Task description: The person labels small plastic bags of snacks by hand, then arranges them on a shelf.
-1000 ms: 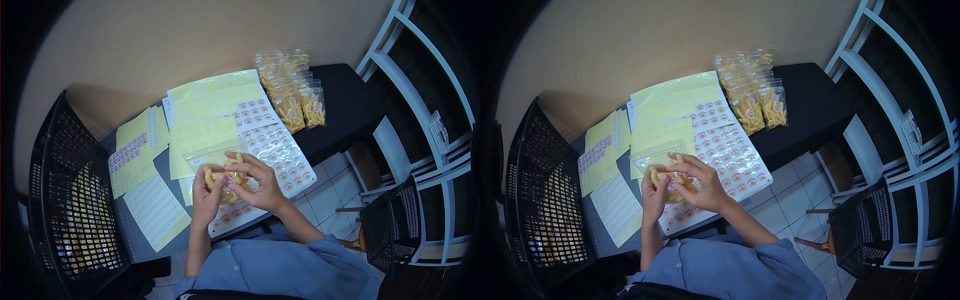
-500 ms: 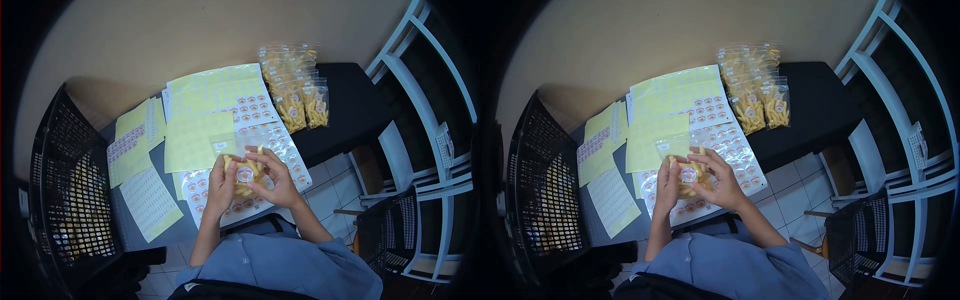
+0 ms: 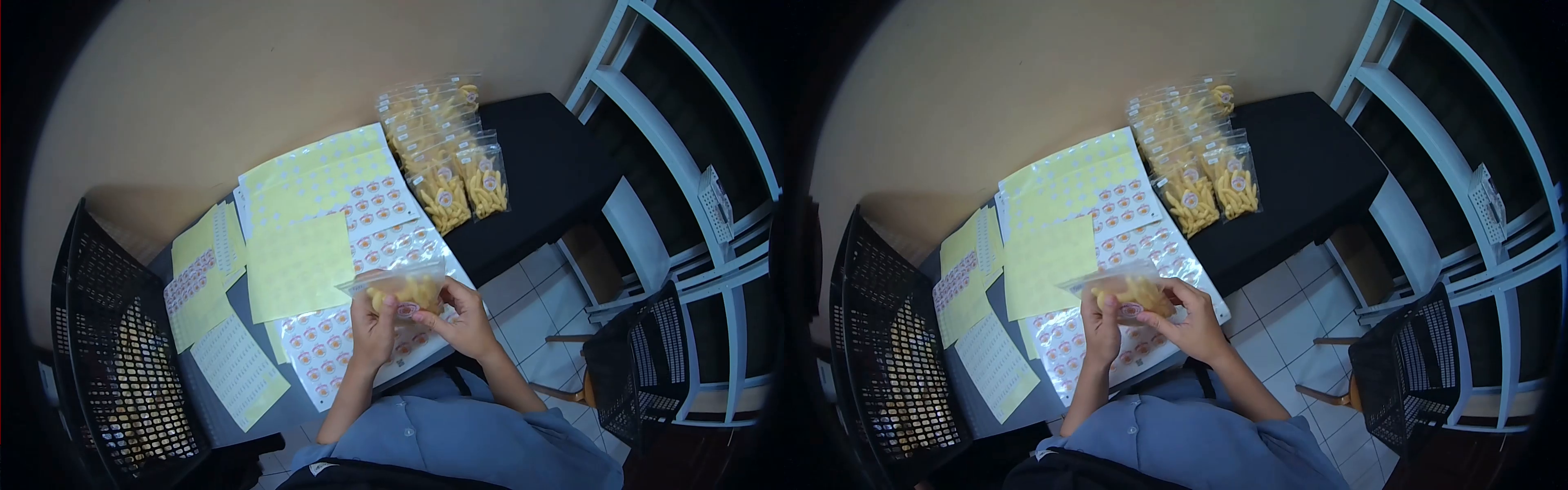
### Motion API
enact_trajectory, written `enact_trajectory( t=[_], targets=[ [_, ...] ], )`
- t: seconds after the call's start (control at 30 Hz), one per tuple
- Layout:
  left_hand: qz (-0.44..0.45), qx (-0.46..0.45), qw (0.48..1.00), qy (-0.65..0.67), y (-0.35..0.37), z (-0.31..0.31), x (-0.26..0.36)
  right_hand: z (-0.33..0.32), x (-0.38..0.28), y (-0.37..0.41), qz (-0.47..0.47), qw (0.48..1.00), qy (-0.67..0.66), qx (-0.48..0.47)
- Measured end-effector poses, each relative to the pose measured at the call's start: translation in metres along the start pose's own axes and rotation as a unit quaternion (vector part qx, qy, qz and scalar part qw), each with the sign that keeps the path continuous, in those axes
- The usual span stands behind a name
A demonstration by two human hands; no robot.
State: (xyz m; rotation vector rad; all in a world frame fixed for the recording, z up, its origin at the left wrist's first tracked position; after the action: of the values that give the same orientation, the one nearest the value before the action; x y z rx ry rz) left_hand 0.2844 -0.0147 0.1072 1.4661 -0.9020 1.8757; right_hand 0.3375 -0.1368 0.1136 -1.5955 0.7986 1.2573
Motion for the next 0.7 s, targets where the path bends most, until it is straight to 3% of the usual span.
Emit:
enact_trajectory(
  t=[0.07,0.2,0.3,0.4,0.47,0.57,0.7],
  targets=[
    [0.026,0.014,0.999,0.018,-0.012,0.016,0.012,-0.015,-0.003,-0.019,-0.017,1.000,0.017,0.002],
    [0.075,0.100,0.987,0.098,-0.039,0.021,0.014,-0.089,0.007,-0.074,0.008,0.989,-0.088,0.122],
    [0.138,0.168,0.976,-0.034,-0.047,0.018,0.017,-0.168,0.013,-0.124,-0.032,0.965,-0.126,0.226],
    [0.113,0.217,0.969,-0.028,-0.054,0.016,0.013,-0.239,0.036,-0.177,-0.058,0.945,-0.088,0.308],
    [0.113,0.244,0.963,-0.031,-0.053,0.019,0.014,-0.272,0.077,-0.217,-0.037,0.946,-0.030,0.322],
    [0.169,0.285,0.932,-0.150,-0.041,0.014,0.024,-0.288,0.141,-0.277,-0.039,0.947,0.060,0.315],
    [0.198,0.327,0.903,-0.194,-0.028,0.012,0.033,-0.253,0.203,-0.339,0.017,0.962,0.151,0.225]
  ],
)
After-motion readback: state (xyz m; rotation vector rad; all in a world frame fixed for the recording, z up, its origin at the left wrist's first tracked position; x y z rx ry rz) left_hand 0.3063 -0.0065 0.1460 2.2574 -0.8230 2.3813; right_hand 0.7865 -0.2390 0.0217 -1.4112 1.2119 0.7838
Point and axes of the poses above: each hand's wrist, its own y-axis away from the middle knuckle, its own z-axis out of the palm, x = y × z, the point moved 10 cm from there along -y, towards the middle knuckle, and after that the axes turned 11 degrees about x, right-handed, at the moved point
